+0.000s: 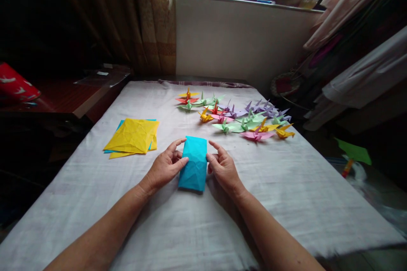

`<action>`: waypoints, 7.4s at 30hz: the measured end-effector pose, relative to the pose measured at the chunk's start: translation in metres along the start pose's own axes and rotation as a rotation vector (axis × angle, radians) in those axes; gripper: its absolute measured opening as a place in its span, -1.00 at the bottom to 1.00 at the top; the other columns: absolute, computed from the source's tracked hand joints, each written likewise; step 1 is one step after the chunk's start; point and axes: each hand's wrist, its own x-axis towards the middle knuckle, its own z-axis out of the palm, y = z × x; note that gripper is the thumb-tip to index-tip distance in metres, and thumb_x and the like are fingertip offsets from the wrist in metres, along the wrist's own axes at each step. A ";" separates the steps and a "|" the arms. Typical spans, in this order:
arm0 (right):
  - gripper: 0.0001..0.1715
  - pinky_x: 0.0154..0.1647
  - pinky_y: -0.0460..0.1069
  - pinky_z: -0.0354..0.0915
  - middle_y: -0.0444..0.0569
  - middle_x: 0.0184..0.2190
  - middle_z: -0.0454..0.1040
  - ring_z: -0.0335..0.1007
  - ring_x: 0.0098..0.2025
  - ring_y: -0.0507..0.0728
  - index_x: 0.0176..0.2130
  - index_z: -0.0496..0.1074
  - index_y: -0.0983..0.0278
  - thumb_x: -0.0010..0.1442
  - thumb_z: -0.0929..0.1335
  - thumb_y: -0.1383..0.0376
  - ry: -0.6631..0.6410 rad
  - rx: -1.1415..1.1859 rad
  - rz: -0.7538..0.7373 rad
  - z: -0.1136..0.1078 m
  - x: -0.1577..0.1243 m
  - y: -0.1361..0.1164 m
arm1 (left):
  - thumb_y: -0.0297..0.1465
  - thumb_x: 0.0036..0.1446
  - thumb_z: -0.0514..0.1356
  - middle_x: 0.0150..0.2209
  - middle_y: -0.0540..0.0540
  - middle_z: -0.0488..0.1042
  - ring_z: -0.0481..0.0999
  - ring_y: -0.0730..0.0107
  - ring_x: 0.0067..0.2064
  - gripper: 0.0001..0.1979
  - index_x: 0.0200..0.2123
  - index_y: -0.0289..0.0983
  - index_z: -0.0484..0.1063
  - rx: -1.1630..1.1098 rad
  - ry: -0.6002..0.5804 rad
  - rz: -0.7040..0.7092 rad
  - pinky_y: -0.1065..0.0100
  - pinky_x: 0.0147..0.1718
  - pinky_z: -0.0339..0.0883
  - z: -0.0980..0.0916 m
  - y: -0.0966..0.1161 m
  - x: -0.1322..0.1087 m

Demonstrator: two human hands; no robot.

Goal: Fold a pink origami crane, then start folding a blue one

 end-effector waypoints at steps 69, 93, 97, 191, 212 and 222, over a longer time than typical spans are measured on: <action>-0.27 0.41 0.35 -0.19 0.17 0.41 -0.05 -0.16 0.45 0.27 0.38 0.06 0.38 0.40 0.18 0.04 -0.462 -1.284 -0.305 0.000 0.013 0.002 | -0.27 0.25 0.15 0.31 -0.16 0.28 0.10 -0.13 0.38 -0.53 0.22 -0.13 0.36 1.086 -0.105 0.202 -0.31 0.29 -0.22 -0.003 -0.012 -0.005; -0.50 0.30 0.36 0.01 0.14 0.30 0.27 0.14 0.32 0.36 0.19 0.35 0.24 0.31 0.32 0.16 -0.298 -1.317 -0.312 -0.001 -0.032 -0.010 | -0.20 0.21 0.21 0.26 -0.28 0.34 0.24 -0.09 0.31 -0.51 0.17 -0.24 0.37 1.182 0.054 0.398 -0.25 0.28 -0.03 -0.015 -0.020 -0.011; -0.71 0.25 0.32 0.12 0.09 0.15 0.44 0.28 0.23 0.33 -0.01 0.47 0.23 0.28 0.34 0.24 -0.315 -1.275 -0.421 -0.006 -0.013 -0.011 | -0.32 0.25 0.18 0.20 -0.17 0.42 0.33 -0.03 0.25 -0.68 0.07 -0.14 0.46 1.143 0.023 0.502 -0.24 0.24 0.02 -0.018 -0.021 -0.011; -0.81 -0.03 0.13 0.15 0.01 -0.17 0.48 0.33 -0.07 0.25 -0.26 0.43 0.20 0.16 0.43 0.16 -0.089 -0.985 -0.393 0.021 0.016 0.011 | -0.35 0.34 0.11 -0.14 -0.06 0.61 0.49 0.23 -0.17 -0.80 -0.12 -0.19 0.54 1.005 0.064 0.568 0.20 -0.16 0.36 -0.014 -0.021 -0.027; -0.91 -0.08 0.08 0.20 -0.03 -0.25 0.54 0.40 -0.16 0.17 -0.36 0.42 0.22 0.22 0.34 0.36 -0.212 -0.835 -0.528 0.010 0.010 0.007 | -0.46 0.34 0.05 -0.26 -0.08 0.59 0.49 0.21 -0.23 -0.75 -0.20 -0.21 0.55 1.185 0.140 0.629 0.22 -0.25 0.33 -0.034 -0.017 -0.016; -0.43 0.21 0.23 0.08 0.04 0.22 0.38 0.18 0.27 0.28 0.21 0.30 0.21 0.24 0.23 0.46 -0.320 -0.989 -0.539 0.010 0.026 0.016 | -0.30 0.31 0.11 -0.14 -0.16 0.56 0.49 0.12 -0.11 -0.77 -0.10 -0.22 0.54 1.159 0.109 0.591 0.13 -0.13 0.37 -0.022 -0.018 -0.024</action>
